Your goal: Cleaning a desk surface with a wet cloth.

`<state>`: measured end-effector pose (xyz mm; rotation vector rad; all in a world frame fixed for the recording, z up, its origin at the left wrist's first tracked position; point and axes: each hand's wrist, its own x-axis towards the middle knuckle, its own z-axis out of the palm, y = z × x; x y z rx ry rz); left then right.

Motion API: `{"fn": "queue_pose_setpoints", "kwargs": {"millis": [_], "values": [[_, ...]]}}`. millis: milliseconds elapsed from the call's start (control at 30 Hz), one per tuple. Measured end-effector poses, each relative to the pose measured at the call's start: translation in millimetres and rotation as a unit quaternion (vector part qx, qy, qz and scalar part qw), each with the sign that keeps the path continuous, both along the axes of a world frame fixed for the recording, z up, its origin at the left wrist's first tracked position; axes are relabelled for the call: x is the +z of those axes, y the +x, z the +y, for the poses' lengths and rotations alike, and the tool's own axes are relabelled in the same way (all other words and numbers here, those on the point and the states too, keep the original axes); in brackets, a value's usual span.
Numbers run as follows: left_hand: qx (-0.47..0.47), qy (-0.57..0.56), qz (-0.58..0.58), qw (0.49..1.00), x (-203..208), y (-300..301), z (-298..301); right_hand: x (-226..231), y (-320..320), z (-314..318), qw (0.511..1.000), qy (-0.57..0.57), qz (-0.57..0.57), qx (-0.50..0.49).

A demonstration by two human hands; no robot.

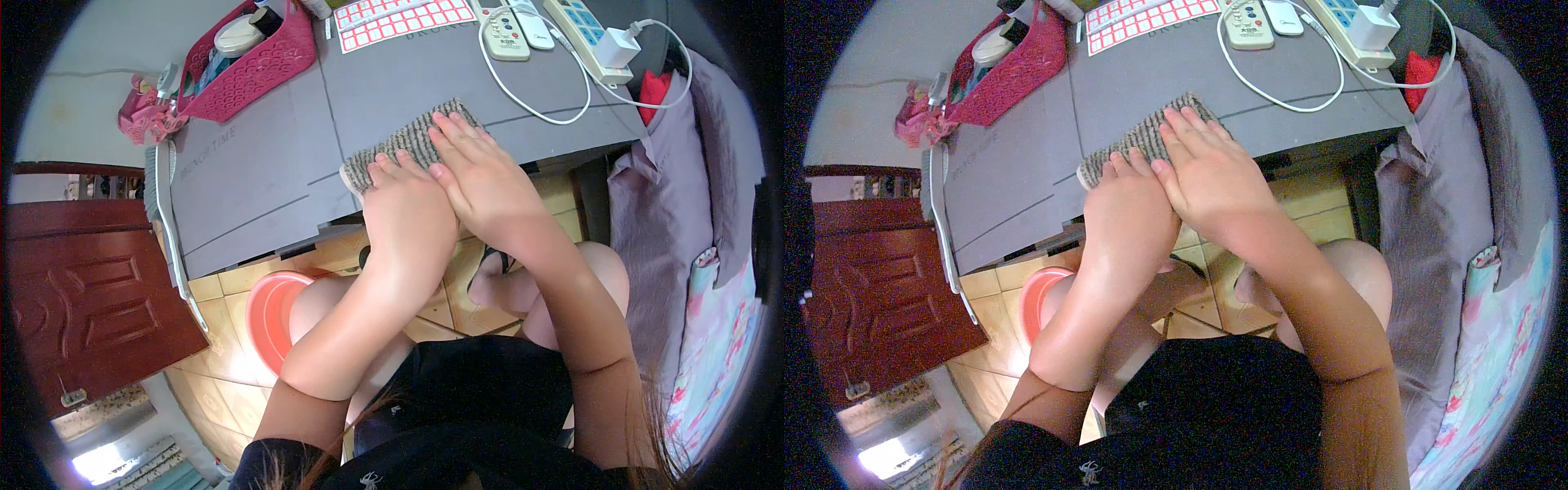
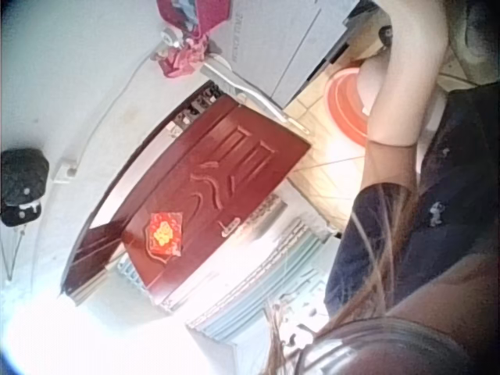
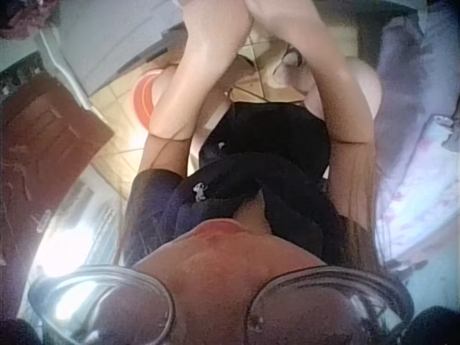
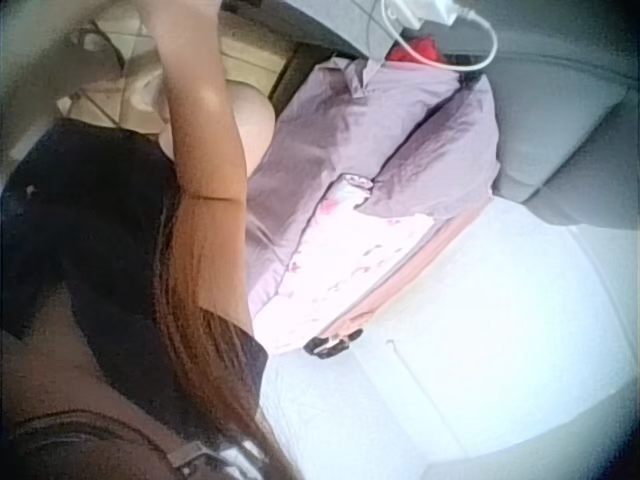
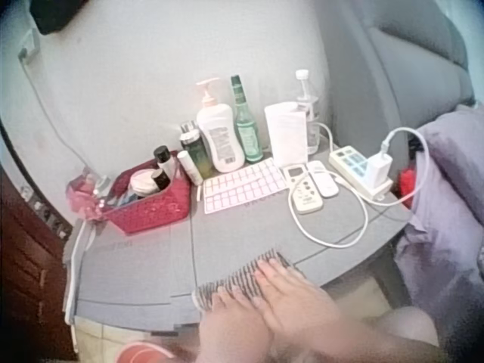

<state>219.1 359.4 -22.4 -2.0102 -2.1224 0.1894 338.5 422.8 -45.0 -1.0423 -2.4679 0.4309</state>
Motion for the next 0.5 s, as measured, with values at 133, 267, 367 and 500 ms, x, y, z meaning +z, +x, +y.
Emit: {"fn": "queue_pose_setpoints", "kwargs": {"millis": [133, 267, 367, 500], "values": [[0.009, 0.037, -0.025, 0.999, -2.5, 0.3, 5.2, 2.9, -0.2, -1.7, 1.0, 0.009, -0.002, -0.018], [-0.049, 0.023, -0.061, 0.997, 0.3, -12.8, 10.6, 6.7, -3.8, -1.1, 0.999, -0.023, -0.014, -0.039], [-0.066, 0.035, -0.067, 0.995, 5.3, -14.6, 13.8, 11.5, -5.6, -2.5, 0.998, -0.03, -0.025, -0.054], [-0.06, 0.011, -0.096, 0.993, 14.1, -7.4, 17.6, 18.7, 1.4, -2.2, 0.996, -0.052, -0.04, -0.055]]}}
